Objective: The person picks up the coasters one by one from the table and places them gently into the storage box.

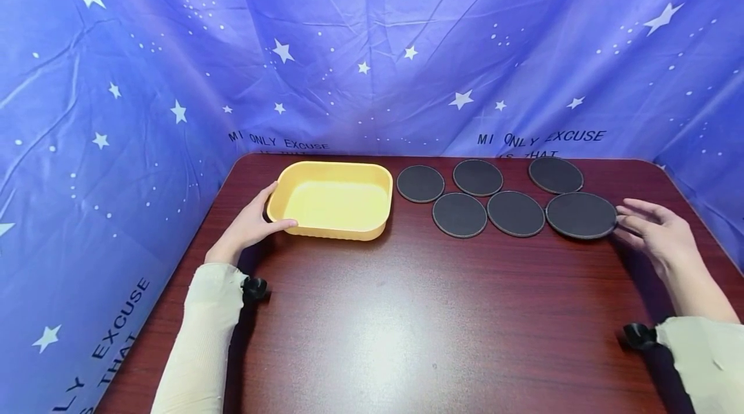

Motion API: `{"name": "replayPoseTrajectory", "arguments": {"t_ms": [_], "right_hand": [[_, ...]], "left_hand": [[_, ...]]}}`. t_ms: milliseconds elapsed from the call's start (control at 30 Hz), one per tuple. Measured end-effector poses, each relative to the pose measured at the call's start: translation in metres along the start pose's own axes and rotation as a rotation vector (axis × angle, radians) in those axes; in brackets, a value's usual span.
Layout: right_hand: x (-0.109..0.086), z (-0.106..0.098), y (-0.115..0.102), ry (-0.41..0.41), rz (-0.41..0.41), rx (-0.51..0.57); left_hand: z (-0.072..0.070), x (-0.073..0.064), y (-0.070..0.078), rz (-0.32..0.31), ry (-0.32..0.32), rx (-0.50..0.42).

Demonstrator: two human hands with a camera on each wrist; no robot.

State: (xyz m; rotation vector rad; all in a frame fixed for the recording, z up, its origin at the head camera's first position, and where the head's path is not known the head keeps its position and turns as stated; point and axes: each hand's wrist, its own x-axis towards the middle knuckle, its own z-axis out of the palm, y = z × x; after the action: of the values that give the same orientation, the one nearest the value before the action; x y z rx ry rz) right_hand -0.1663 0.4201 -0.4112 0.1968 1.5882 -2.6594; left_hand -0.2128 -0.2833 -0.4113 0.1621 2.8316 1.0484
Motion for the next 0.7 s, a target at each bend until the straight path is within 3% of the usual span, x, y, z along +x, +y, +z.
{"name": "replayPoseTrajectory", "arguments": {"t_ms": [300,533,700], "right_hand": [[-0.0018,-0.003,-0.0016,0.021,0.032,0.101],[-0.0023,-0.0068,0.0013,-0.036,0.043,0.2],[-0.0025,-0.0066,0.0018,-0.031,0.09,0.204]], "left_hand": [[-0.001,-0.0009,0.0009,-0.001,-0.009,0.002],[-0.001,-0.0015,0.0009,-0.003,-0.014,0.004],[-0.0003,-0.0014,-0.0002,-0.003,-0.016,0.008]]}}
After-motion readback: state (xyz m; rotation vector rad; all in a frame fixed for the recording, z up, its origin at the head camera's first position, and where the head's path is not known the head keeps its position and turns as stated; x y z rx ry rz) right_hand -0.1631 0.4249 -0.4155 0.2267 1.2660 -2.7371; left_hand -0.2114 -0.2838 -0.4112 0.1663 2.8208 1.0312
